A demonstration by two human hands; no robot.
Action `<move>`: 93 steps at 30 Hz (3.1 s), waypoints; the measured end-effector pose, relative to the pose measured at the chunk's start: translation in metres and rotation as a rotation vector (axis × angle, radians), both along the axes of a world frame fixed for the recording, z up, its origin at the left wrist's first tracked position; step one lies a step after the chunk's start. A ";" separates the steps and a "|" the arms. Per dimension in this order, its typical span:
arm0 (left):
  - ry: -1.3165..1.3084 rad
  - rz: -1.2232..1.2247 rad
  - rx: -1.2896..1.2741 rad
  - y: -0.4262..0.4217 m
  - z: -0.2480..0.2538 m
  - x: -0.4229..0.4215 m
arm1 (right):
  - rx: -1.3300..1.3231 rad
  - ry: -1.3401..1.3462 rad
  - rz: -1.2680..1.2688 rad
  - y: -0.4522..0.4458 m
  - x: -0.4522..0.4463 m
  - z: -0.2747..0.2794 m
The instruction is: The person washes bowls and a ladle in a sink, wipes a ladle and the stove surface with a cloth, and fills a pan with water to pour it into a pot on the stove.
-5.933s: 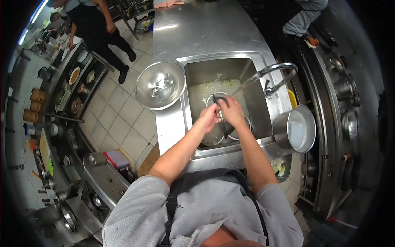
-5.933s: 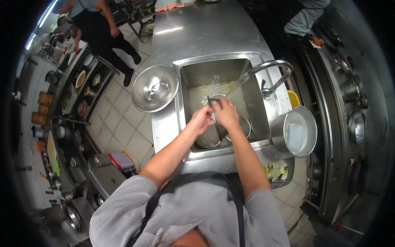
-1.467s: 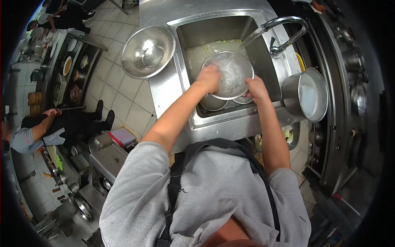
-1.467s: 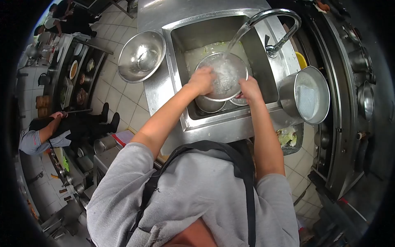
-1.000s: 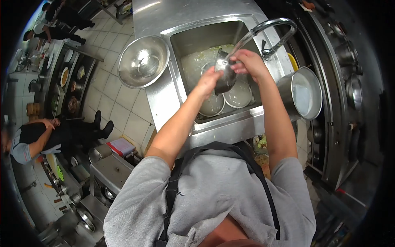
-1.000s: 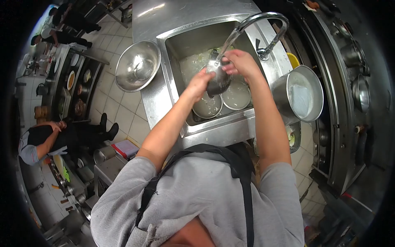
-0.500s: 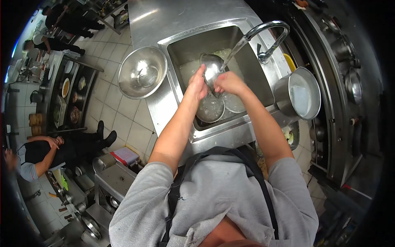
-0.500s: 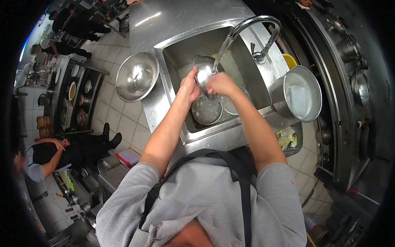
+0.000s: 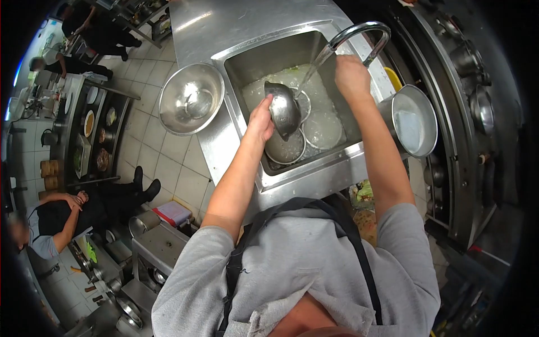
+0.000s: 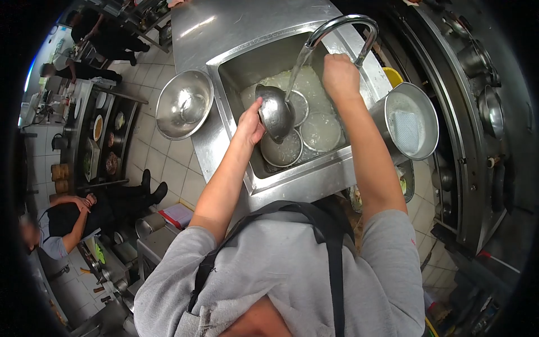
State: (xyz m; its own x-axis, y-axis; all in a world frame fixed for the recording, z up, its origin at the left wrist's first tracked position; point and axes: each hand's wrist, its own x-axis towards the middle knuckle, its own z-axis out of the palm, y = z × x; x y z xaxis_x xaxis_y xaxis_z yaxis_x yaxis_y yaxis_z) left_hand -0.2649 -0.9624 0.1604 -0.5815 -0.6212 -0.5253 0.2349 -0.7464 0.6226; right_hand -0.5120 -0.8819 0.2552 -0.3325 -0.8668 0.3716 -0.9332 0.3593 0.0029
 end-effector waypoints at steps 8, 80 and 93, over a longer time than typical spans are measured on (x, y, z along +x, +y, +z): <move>0.068 -0.005 0.058 0.002 0.013 0.006 | -0.083 0.006 0.035 0.056 0.005 -0.036; -1.117 0.377 -2.059 -0.005 0.206 0.135 | 0.190 -0.605 -0.009 0.157 0.077 -0.051; -0.843 0.477 -0.459 0.069 0.072 0.405 | 0.215 -0.490 0.091 0.140 0.060 -0.085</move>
